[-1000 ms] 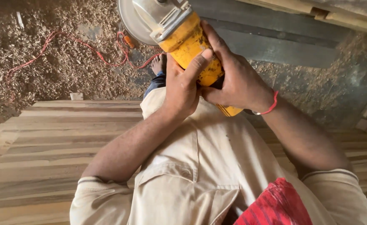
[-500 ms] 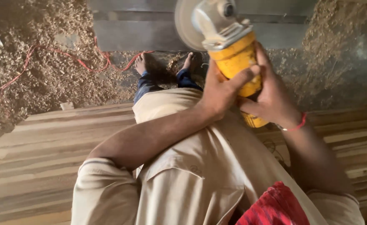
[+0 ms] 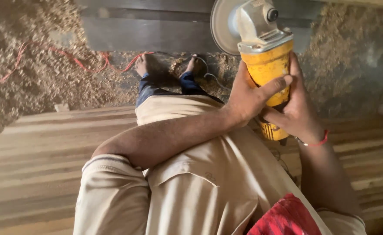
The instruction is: The person uses a handheld angle grinder with a sanding disc to smooth the surfaces of wooden planks. They hold the planks with one hand and operate the grinder with the other, moving the tool along the length of the wood. The person repeatedly flips the planks to sand different sides and edges.
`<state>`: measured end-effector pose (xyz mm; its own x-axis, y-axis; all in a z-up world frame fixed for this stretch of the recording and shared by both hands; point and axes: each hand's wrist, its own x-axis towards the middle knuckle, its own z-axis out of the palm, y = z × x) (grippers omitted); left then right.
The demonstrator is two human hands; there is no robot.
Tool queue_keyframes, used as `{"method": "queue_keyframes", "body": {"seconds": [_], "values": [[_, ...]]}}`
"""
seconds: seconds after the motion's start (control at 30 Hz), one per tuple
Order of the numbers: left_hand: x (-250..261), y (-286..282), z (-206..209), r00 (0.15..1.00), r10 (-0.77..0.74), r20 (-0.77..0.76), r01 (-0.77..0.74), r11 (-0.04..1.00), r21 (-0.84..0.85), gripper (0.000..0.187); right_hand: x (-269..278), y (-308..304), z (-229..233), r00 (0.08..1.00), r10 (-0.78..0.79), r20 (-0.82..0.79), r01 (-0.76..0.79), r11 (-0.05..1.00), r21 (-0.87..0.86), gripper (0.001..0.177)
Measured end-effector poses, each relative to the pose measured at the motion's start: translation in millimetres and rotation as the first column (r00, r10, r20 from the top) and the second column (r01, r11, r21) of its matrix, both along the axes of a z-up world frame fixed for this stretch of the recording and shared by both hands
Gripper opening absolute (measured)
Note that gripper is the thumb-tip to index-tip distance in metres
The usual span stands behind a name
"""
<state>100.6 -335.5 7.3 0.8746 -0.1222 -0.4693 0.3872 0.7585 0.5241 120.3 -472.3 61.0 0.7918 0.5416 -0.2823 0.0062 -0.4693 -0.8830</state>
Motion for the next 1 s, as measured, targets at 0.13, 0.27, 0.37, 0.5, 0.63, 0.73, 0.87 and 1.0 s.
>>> {"method": "queue_keyframes", "body": {"seconds": [0.13, 0.27, 0.37, 0.5, 0.63, 0.73, 0.87, 1.0], "values": [[-6.2, 42.6, 4.7, 0.996, 0.093, 0.017, -0.093, 0.995, 0.036, 0.063, 2.7, 44.8, 0.9, 0.998, 0.036, -0.047, -0.034, 0.999, 0.034, 0.119], [-16.2, 111.9, 5.2, 0.978, 0.21, 0.011, -0.21, 0.976, 0.051, 0.062, 16.2, 113.3, -0.1, 0.981, 0.195, 0.017, -0.195, 0.98, 0.039, 0.119], [-23.4, 174.7, 0.7, 0.944, 0.325, 0.055, -0.329, 0.938, 0.113, 0.059, 31.8, 185.4, -7.9, 0.927, 0.372, 0.048, -0.375, 0.918, 0.127, 0.118], [-34.9, 272.0, 0.6, 0.905, 0.405, 0.133, -0.418, 0.904, 0.093, 0.053, 44.1, 267.3, -14.1, 0.87, 0.464, 0.166, -0.47, 0.883, -0.003, 0.126], [-38.1, 314.9, 16.2, 0.889, 0.438, 0.133, -0.443, 0.896, 0.012, 0.048, 41.0, 313.0, -20.3, 0.836, 0.486, 0.254, -0.52, 0.85, 0.085, 0.121], [-37.6, 308.4, 17.9, 0.903, 0.397, 0.163, -0.402, 0.916, -0.004, 0.045, 40.8, 308.0, -15.8, 0.84, 0.482, 0.249, -0.511, 0.857, 0.067, 0.121], [-32.9, 267.5, 10.3, 0.914, 0.39, 0.109, -0.394, 0.919, 0.019, 0.046, 39.9, 266.0, -6.5, 0.861, 0.451, 0.234, -0.469, 0.883, 0.027, 0.122], [-28.6, 198.8, 2.5, 0.944, 0.321, 0.074, -0.323, 0.946, 0.028, 0.05, 33.0, 196.6, -1.9, 0.934, 0.356, 0.035, -0.352, 0.932, -0.088, 0.123]]}}
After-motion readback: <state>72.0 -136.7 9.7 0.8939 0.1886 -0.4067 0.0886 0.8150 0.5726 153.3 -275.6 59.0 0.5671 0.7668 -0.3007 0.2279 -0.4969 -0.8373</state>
